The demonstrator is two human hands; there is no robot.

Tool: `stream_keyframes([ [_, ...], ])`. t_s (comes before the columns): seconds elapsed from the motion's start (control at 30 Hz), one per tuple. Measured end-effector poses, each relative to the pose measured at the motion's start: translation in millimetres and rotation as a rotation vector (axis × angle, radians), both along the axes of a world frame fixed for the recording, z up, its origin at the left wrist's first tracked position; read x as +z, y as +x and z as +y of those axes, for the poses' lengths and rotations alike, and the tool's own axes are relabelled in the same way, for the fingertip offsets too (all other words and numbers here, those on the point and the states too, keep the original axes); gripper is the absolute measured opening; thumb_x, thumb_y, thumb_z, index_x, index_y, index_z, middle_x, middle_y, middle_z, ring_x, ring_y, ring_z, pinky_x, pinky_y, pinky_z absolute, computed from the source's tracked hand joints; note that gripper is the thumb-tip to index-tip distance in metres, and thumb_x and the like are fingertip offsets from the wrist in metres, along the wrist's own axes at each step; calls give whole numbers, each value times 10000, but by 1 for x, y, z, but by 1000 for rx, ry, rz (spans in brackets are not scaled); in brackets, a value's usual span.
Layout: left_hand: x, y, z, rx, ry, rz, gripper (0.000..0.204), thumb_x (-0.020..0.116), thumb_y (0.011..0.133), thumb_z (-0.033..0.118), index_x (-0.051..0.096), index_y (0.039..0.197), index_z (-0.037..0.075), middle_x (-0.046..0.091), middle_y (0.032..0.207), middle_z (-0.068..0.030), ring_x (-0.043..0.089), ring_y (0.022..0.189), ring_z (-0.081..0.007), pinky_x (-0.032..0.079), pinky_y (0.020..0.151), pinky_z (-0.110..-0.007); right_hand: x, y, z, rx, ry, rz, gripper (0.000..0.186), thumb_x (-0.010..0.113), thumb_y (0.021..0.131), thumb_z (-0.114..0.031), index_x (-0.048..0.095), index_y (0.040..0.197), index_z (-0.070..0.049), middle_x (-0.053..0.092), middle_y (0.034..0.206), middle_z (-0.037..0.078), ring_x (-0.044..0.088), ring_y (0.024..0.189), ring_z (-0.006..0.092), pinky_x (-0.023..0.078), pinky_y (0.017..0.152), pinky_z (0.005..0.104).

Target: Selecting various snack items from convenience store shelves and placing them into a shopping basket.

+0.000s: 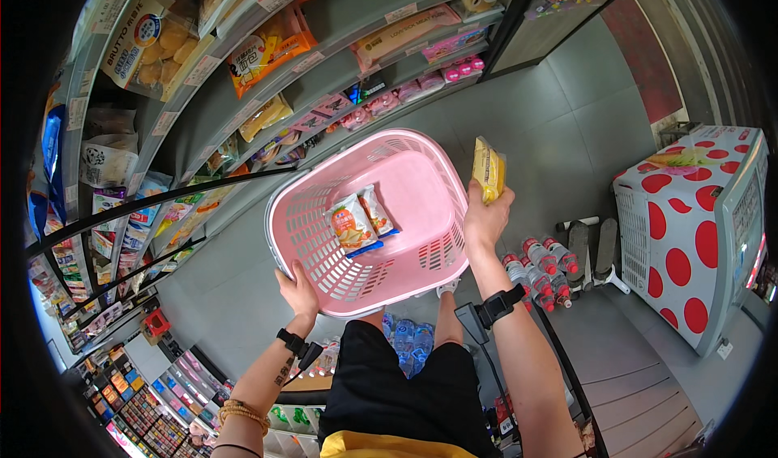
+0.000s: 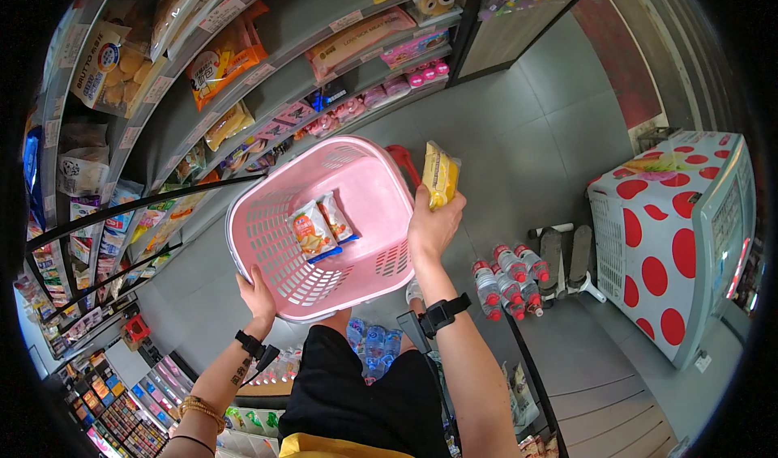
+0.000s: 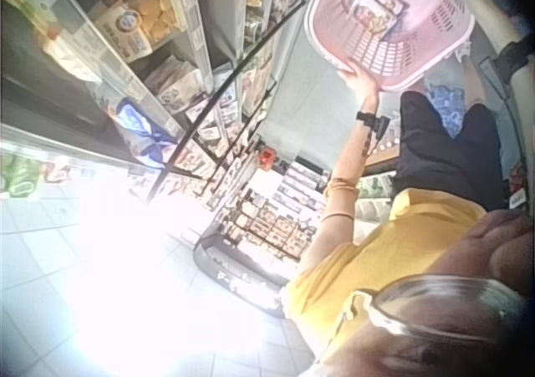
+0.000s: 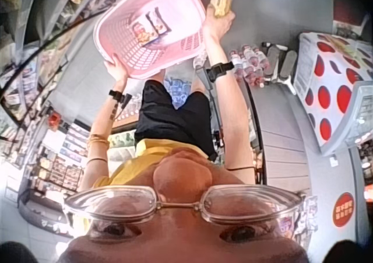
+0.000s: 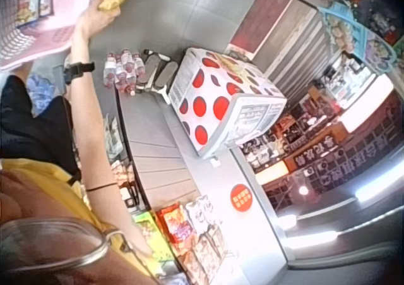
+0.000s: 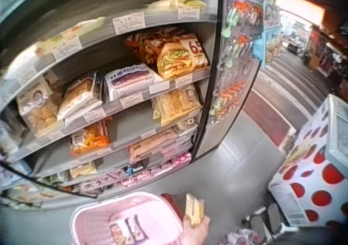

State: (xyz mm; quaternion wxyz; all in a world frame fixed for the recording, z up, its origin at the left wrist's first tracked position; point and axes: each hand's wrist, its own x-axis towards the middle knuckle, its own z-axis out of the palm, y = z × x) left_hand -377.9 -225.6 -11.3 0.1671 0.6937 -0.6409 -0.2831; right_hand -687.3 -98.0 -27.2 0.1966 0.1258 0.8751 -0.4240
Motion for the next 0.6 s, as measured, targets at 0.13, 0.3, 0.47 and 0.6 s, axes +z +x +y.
stream_keyframes([
  [0.13,3,-2,-1,32,50,-2,353,500,920,293,488,997,-51,615,897,-217,601,802,-274,460,734,-380,0,0,-1,-5,-11,-10,527,624,807,-311,408,1142,33,504,1078,258,493,1037,381,368,909,429],
  [0.3,5,-4,0,24,47,0,355,501,919,295,490,1003,-50,616,910,-216,604,816,-280,459,740,-381,-4,0,1,-1,-6,8,524,625,806,-305,408,1142,33,505,1077,259,494,1036,383,369,907,430],
  [0.47,3,-2,0,34,51,-13,359,501,919,299,491,1007,-48,615,925,-216,605,830,-287,459,747,-382,0,0,-1,-3,1,-3,518,627,804,-297,411,1139,34,507,1074,258,495,1035,384,369,906,431],
  [0.6,2,0,-1,24,60,-28,359,498,921,298,487,1013,-49,614,926,-218,604,830,-287,459,749,-381,-2,1,0,-5,19,31,508,636,799,-292,429,1124,38,538,1050,250,528,1004,367,386,890,410],
])
